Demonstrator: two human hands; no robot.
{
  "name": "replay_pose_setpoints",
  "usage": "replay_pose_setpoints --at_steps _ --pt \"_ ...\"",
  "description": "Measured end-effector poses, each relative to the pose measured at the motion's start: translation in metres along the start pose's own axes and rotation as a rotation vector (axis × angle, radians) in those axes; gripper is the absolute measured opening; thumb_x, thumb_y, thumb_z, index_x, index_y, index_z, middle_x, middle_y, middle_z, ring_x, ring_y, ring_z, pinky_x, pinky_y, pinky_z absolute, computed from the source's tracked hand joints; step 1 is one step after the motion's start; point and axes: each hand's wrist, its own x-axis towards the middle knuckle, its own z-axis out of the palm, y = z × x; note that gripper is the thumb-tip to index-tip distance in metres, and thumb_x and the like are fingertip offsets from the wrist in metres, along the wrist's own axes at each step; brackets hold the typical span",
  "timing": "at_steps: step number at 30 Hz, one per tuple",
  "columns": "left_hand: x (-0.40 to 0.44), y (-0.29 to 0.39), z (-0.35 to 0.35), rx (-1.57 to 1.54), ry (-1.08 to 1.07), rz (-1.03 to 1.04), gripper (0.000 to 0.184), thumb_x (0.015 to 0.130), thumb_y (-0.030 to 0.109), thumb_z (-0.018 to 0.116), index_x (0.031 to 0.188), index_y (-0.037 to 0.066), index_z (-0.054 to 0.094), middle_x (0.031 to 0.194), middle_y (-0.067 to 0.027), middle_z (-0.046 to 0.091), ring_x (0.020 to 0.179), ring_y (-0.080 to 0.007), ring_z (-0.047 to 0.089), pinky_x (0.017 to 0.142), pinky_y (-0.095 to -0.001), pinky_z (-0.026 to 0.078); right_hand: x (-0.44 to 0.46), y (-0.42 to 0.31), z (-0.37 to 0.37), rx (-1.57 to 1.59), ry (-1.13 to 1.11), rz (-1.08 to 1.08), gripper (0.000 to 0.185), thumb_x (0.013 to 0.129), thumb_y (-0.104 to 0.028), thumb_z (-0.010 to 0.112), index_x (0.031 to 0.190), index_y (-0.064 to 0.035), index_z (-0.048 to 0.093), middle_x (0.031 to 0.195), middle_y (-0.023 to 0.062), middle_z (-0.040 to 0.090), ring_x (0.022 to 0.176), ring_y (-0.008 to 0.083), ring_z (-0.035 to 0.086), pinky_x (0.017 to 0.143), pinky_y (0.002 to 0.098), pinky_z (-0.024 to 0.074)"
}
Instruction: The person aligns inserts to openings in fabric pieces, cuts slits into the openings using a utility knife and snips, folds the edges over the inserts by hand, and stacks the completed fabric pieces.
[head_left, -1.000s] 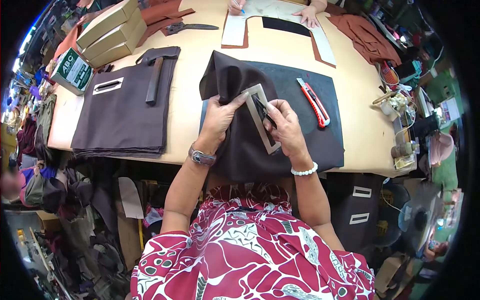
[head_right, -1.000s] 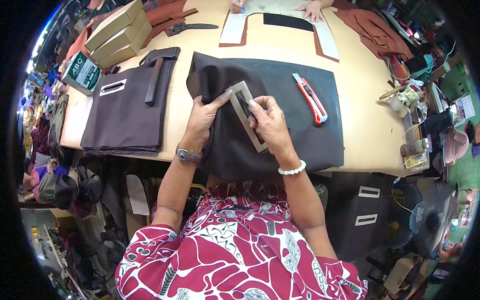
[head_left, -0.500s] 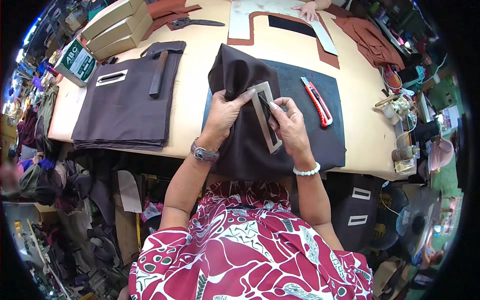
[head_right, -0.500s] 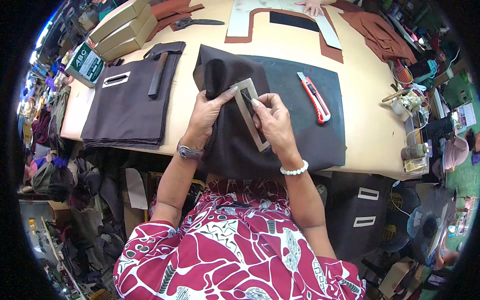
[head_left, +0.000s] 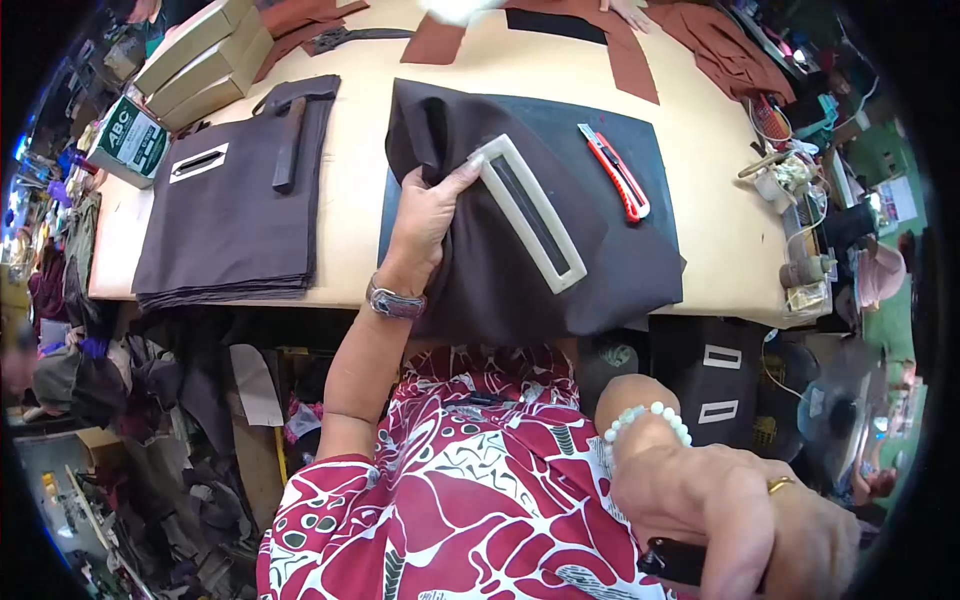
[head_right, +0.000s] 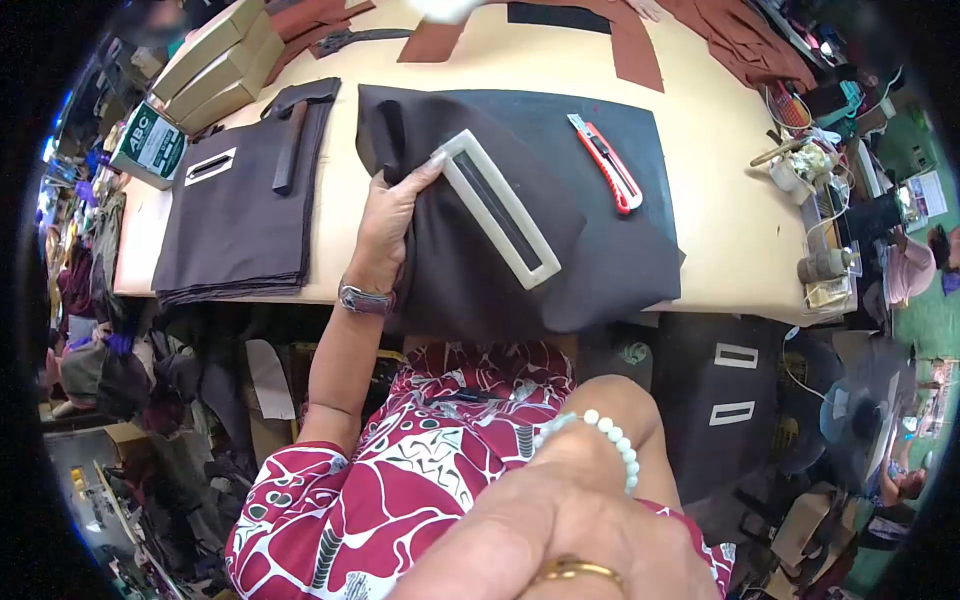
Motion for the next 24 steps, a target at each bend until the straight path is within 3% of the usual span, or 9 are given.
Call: replay_pose_setpoints --at_steps 1,4,5,7,8,16,19,22,24 --pt "-0.001 0.001 0.0 0.034 -0.019 0.008 0.024 0.082 0.007 0.066 0.104 -0.004 0.06 0.097 -0.0109 0.065 0.082 -0.0175 0.065 0.072 -0.0273 0.055 0.002 -0.005 0.007 -0.026 0.035 0.006 0.014 0.083 -0.014 0.059 0.074 -0.009 0.05 0.06 -0.0019 0.052 0.05 0.0082 0.047 0.057 0.0233 0.0416" --pt "0.005 -0.005 -0.007 0.053 -0.075 -0.018 0.071 0.077 0.017 0.074 0.12 -0.021 0.032 0.111 -0.0213 0.055 0.1 -0.0222 0.057 0.088 -0.0265 0.046 0.001 -0.02 0.038 -0.133 0.316 0.073 0.019 0.078 -0.01 0.064 0.067 -0.0108 0.049 0.062 -0.0015 0.057 0.054 0.0079 0.053 0.064 0.0229 0.0472" --pt "0.005 -0.006 -0.006 0.05 -0.078 -0.006 0.068 0.077 0.017 0.074 0.119 -0.02 0.035 0.111 -0.0207 0.056 0.099 -0.0218 0.058 0.087 -0.0266 0.047 0.001 -0.027 0.054 -0.197 0.513 0.117 0.021 0.077 -0.009 0.066 0.065 -0.0114 0.049 0.062 -0.0013 0.059 0.055 0.0077 0.055 0.066 0.0227 0.049" --pt "0.002 -0.003 -0.002 0.043 -0.082 0.02 0.06 0.078 0.016 0.073 0.117 -0.017 0.04 0.109 -0.0195 0.058 0.098 -0.0211 0.059 0.086 -0.0269 0.048 0.003 -0.022 0.012 -0.102 0.044 0.048 0.023 0.076 -0.009 0.067 0.064 -0.013 0.047 0.062 -0.0019 0.059 0.056 0.0079 0.055 0.066 0.0236 0.0483" --pt "-0.001 -0.001 0.0 0.035 -0.103 0.017 0.057 0.079 0.015 0.072 0.115 -0.016 0.042 0.108 -0.0188 0.058 0.096 -0.0207 0.06 0.085 -0.0272 0.048 0.002 -0.022 0.004 -0.063 -0.053 0.005 0.021 0.076 -0.008 0.066 0.067 -0.0124 0.047 0.063 -0.0017 0.059 0.057 0.0081 0.055 0.065 0.0237 0.0477" --pt "-0.008 0.003 0.009 0.016 -0.126 -0.019 0.048 0.08 0.012 0.07 0.112 -0.014 0.046 0.105 -0.0173 0.06 0.091 -0.0197 0.062 0.082 -0.0282 0.051 -0.04 -0.018 -0.037 0.061 -0.104 -0.183 0.01 0.08 -0.007 0.059 0.085 -0.0076 0.049 0.074 -0.0001 0.056 0.066 0.0097 0.053 0.061 0.0247 0.0427" --pt "-0.006 0.0 0.011 0.033 -0.039 -0.023 0.032 0.081 0.008 0.067 0.108 -0.005 0.057 0.102 -0.0128 0.064 0.089 -0.019 0.064 0.079 -0.0287 0.053 -0.056 -0.018 -0.051 0.092 -0.126 -0.2 0.012 0.081 -0.007 0.056 0.091 -0.0058 0.05 0.078 0.0005 0.055 0.07 0.0102 0.052 0.059 0.0251 0.0409" --pt "0.0 -0.006 0.005 0.055 -0.069 -0.018 0.06 0.079 0.015 0.072 0.116 -0.018 0.039 0.108 -0.0202 0.058 0.093 -0.0204 0.061 0.087 -0.0273 0.048 -0.059 0.002 -0.073 0.014 -0.074 -0.124 0.016 0.082 -0.006 0.053 0.098 -0.004 0.051 0.083 0.0011 0.053 0.073 0.0108 0.051 0.058 0.0255 0.039" --pt "-0.001 -0.006 0.006 0.049 -0.03 -0.008 0.053 0.08 0.015 0.071 0.113 -0.016 0.044 0.106 -0.0174 0.06 0.092 -0.0186 0.061 0.086 -0.0263 0.047 -0.028 0.042 -0.091 -0.204 0.037 0.112 0.021 0.091 -0.023 0.042 0.094 -0.0038 0.051 0.071 0.0006 0.049 0.058 0.0095 0.044 0.049 0.0241 0.0359"
